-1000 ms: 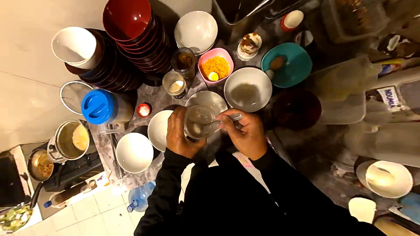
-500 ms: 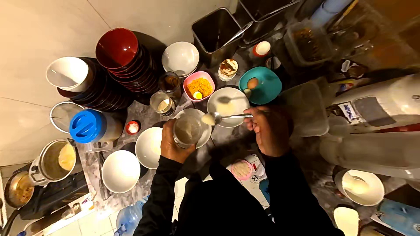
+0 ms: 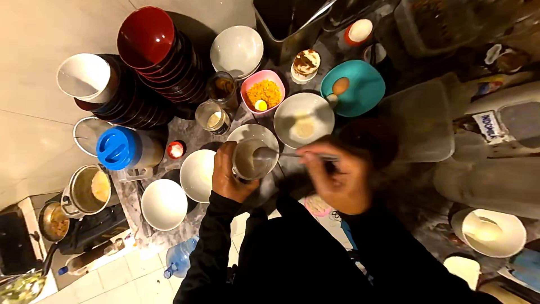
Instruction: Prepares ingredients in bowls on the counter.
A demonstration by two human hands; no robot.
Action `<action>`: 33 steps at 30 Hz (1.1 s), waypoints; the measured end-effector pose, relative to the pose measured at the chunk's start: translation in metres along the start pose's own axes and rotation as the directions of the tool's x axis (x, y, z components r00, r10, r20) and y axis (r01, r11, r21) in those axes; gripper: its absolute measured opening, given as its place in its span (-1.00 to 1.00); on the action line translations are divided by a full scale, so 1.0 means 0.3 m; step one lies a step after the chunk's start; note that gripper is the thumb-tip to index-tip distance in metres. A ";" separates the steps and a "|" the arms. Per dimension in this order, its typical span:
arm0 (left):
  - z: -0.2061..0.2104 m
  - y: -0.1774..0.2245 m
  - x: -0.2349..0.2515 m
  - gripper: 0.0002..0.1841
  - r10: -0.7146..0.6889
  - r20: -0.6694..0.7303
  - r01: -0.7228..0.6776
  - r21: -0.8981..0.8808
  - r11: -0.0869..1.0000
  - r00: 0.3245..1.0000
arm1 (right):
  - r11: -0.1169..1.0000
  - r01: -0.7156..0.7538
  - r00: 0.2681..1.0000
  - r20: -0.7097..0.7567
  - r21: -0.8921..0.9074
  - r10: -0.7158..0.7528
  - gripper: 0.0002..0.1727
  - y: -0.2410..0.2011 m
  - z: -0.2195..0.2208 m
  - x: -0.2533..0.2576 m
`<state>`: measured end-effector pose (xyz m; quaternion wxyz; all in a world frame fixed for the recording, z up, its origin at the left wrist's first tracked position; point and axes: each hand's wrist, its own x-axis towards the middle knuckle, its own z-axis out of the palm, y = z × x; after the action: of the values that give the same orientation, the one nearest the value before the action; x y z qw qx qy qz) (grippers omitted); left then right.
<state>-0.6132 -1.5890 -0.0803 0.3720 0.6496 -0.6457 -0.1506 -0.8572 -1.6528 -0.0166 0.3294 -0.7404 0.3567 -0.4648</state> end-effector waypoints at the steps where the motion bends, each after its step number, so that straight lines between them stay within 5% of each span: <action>1: -0.001 0.004 -0.003 0.13 0.016 0.006 -0.016 0.002 1.000 1.000 | 1.000 0.004 0.999 0.045 -0.004 -0.004 -0.80 -0.001 0.040 -0.003; 7: -0.018 0.012 -0.022 0.09 0.054 0.020 -0.055 0.058 0.997 0.998 | 0.998 -0.065 0.983 0.170 0.001 0.063 -0.78 0.032 0.164 -0.043; 17: -0.056 -0.018 -0.051 0.13 -0.033 0.018 0.032 0.060 0.998 0.999 | 0.824 -0.485 0.874 0.124 0.294 0.470 -0.82 0.055 0.204 -0.057; 26: -0.104 -0.072 -0.086 0.14 -0.121 -0.041 0.122 0.023 0.992 0.992 | 0.733 -0.488 0.851 0.070 0.474 0.521 -0.80 0.049 0.163 -0.004; 29: -0.162 -0.115 -0.121 0.15 -0.149 -0.086 0.152 0.040 0.987 0.985 | 0.793 -0.448 0.869 -0.005 0.412 0.494 -0.82 0.060 0.147 0.014; 33: -0.226 -0.156 -0.161 0.16 -0.211 -0.104 0.220 0.091 0.971 0.972 | 0.968 -0.252 0.967 0.034 -0.019 0.252 -0.75 0.107 0.190 -0.006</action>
<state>-0.5391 -1.5287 -0.0798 0.3495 0.7404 -0.5601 -0.1265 -0.8123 -1.6595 -0.0636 0.3867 -0.6998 0.4453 -0.4030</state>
